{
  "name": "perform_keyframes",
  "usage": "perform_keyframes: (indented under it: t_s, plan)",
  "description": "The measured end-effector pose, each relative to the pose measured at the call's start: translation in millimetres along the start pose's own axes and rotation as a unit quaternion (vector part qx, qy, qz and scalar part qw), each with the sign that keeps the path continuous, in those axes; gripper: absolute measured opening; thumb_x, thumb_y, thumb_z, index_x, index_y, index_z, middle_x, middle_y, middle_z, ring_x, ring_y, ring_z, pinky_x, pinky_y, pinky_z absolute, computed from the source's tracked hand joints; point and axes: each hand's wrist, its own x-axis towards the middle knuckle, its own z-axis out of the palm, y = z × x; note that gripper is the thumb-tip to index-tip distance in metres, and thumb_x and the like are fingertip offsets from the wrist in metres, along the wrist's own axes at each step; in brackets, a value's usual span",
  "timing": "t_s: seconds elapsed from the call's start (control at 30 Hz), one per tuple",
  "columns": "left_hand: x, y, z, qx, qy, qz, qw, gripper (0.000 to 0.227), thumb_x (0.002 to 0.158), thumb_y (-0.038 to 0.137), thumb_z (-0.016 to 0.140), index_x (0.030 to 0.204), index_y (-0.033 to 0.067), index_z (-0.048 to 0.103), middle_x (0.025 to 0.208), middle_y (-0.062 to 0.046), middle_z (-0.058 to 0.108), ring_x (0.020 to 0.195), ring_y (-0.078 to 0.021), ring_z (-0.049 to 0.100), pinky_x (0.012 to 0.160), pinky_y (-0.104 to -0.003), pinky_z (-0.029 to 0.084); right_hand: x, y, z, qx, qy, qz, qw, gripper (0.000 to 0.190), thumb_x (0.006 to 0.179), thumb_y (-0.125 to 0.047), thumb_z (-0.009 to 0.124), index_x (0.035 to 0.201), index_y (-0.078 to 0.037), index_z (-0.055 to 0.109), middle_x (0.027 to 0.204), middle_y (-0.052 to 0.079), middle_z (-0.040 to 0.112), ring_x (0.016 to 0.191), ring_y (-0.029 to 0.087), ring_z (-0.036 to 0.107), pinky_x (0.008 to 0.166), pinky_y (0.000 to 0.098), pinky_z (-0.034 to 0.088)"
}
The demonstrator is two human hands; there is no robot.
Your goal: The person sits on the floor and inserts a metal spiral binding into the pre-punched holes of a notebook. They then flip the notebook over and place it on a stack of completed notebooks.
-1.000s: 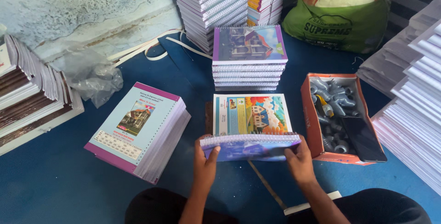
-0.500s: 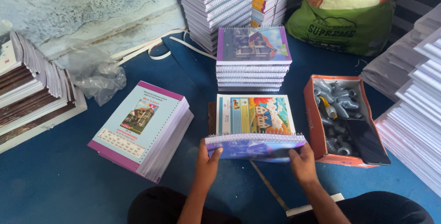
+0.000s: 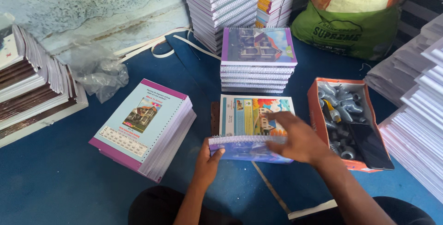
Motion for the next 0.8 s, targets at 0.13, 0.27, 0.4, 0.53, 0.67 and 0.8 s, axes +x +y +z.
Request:
perform_keyframes:
  t_s: [0.13, 0.27, 0.4, 0.53, 0.67, 0.8]
  plan:
    - [2, -7, 1, -0.011, 0.007, 0.022, 1.0, 0.028, 0.094, 0.007, 0.063, 0.122, 0.0052, 0.059, 0.111, -0.007, 0.07, 0.108, -0.0147, 0.064, 0.099, -0.032, 0.049, 26, -39, 9, -0.073, -0.177, 0.022, 0.981, 0.072, 0.077, -0.026, 0.082, 0.142, -0.014, 0.053, 0.136, 0.014, 0.059, 0.125, 0.031, 0.058, 0.108, 0.0412, 0.043]
    - [3, -12, 1, -0.039, 0.012, 0.029, 0.999, 0.032, 0.094, 0.006, 0.064, 0.125, 0.005, 0.059, 0.113, -0.009, 0.069, 0.11, -0.0161, 0.063, 0.1, -0.033, 0.049, 38, -45, 25, -0.12, -0.193, 0.031, 0.973, 0.052, 0.081, -0.016, 0.073, 0.131, -0.013, 0.06, 0.119, 0.016, 0.07, 0.113, 0.033, 0.067, 0.1, 0.0431, 0.051]
    - [1, -10, 1, -0.056, 0.04, 0.047, 0.996, 0.054, 0.089, 0.011, 0.071, 0.138, 0.0066, 0.048, 0.129, -0.014, 0.062, 0.124, -0.0229, 0.059, 0.108, -0.039, 0.045, 43, -31, 31, -0.126, -0.186, 0.004, 0.974, 0.036, 0.085, -0.016, 0.071, 0.121, -0.012, 0.067, 0.108, 0.018, 0.072, 0.106, 0.035, 0.069, 0.096, 0.044, 0.052]
    - [-3, 1, 0, 0.014, 0.165, -0.071, 0.984, 0.085, 0.08, 0.023, 0.078, 0.151, 0.012, 0.033, 0.144, -0.014, 0.049, 0.14, -0.0252, 0.044, 0.115, -0.045, 0.031, 41, -21, 24, -0.077, -0.164, 0.007, 0.983, 0.031, 0.083, -0.017, 0.074, 0.113, -0.012, 0.072, 0.106, 0.017, 0.074, 0.103, 0.034, 0.07, 0.094, 0.0436, 0.053]
    - [-11, 8, -2, -0.115, 0.214, -0.091, 0.966, 0.078, 0.089, 0.047, 0.064, 0.152, 0.0104, 0.035, 0.147, -0.017, 0.052, 0.144, -0.0283, 0.044, 0.12, -0.046, 0.027, 31, -8, 0, 0.048, -0.154, 0.027, 0.987, 0.032, 0.08, -0.016, 0.077, 0.112, -0.01, 0.074, 0.1, 0.015, 0.079, 0.095, 0.026, 0.076, 0.088, 0.0381, 0.057]
    - [-8, 2, 0, -0.164, 0.247, -0.075, 0.952, 0.08, 0.093, 0.067, 0.04, 0.146, 0.0072, 0.046, 0.146, -0.017, 0.054, 0.144, -0.0262, 0.044, 0.12, -0.045, 0.027, 18, 4, -18, 0.301, -0.106, 0.082, 0.944, 0.038, 0.08, -0.01, 0.08, 0.116, -0.002, 0.072, 0.106, 0.014, 0.082, 0.099, 0.019, 0.075, 0.089, 0.0352, 0.058]
